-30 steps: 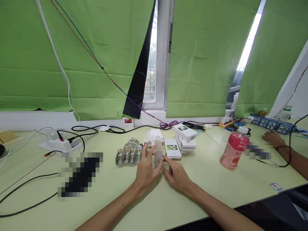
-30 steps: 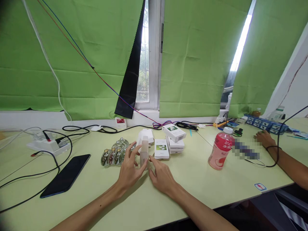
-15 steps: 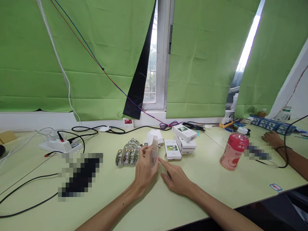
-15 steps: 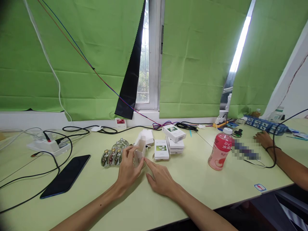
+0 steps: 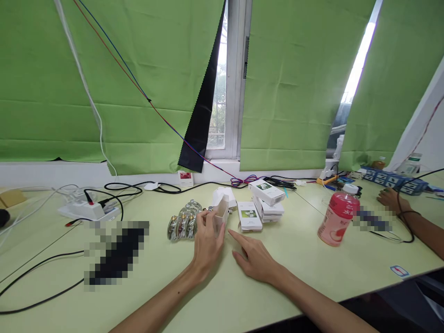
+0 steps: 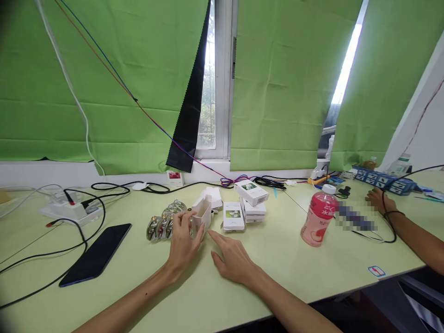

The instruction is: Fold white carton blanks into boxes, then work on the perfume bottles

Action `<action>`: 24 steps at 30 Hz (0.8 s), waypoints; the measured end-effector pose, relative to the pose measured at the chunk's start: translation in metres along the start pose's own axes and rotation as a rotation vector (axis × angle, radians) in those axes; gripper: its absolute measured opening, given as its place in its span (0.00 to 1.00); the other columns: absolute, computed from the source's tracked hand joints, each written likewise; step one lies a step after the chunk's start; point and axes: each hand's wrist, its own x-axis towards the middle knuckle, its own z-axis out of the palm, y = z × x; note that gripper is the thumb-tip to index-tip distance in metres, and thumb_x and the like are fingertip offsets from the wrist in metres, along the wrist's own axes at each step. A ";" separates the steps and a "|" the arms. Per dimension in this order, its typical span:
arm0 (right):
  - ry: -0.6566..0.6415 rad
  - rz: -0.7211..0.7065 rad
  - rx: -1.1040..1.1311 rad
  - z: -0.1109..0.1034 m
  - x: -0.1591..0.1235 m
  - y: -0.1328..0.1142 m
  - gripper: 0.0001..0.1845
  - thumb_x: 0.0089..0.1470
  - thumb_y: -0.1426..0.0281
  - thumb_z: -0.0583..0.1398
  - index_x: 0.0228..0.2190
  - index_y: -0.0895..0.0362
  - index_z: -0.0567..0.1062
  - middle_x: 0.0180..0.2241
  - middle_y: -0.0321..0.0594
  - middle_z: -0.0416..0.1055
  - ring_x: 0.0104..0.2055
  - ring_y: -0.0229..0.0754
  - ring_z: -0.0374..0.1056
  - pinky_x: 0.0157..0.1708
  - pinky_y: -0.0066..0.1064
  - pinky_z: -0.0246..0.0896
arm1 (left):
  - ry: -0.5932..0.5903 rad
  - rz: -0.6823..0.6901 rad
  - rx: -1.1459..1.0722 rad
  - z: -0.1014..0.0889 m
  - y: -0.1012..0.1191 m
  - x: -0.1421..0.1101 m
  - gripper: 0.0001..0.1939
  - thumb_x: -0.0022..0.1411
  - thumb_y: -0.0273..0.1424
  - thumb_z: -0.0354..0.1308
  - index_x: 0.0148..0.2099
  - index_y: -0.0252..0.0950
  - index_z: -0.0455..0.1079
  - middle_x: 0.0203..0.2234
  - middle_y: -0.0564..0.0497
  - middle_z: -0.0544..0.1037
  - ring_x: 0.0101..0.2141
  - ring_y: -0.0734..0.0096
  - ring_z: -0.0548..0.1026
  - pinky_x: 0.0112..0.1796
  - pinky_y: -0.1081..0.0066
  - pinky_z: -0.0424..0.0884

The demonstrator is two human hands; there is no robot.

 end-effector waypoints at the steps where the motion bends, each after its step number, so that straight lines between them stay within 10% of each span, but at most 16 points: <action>1: 0.008 0.000 0.001 0.001 0.000 0.001 0.33 0.60 0.71 0.56 0.66 0.55 0.58 0.45 0.45 0.76 0.36 0.45 0.73 0.41 0.36 0.68 | -0.006 -0.009 -0.014 0.000 -0.001 0.000 0.13 0.67 0.31 0.54 0.53 0.40 0.62 0.48 0.43 0.63 0.38 0.65 0.72 0.35 0.61 0.76; 18: 0.325 0.218 0.020 -0.011 0.039 0.006 0.18 0.58 0.74 0.53 0.49 0.59 0.73 0.46 0.47 0.78 0.28 0.42 0.71 0.38 0.36 0.67 | 0.188 0.221 -0.087 -0.004 0.007 -0.002 0.15 0.65 0.28 0.56 0.53 0.40 0.61 0.37 0.48 0.70 0.31 0.70 0.72 0.29 0.70 0.70; 24: 0.319 0.352 -0.101 -0.024 0.091 0.021 0.17 0.58 0.77 0.53 0.47 0.61 0.74 0.44 0.47 0.78 0.40 0.45 0.74 0.45 0.34 0.64 | -0.229 0.600 -0.113 -0.004 0.009 -0.012 0.07 0.66 0.24 0.50 0.45 0.38 0.65 0.23 0.56 0.72 0.23 0.76 0.71 0.25 0.73 0.60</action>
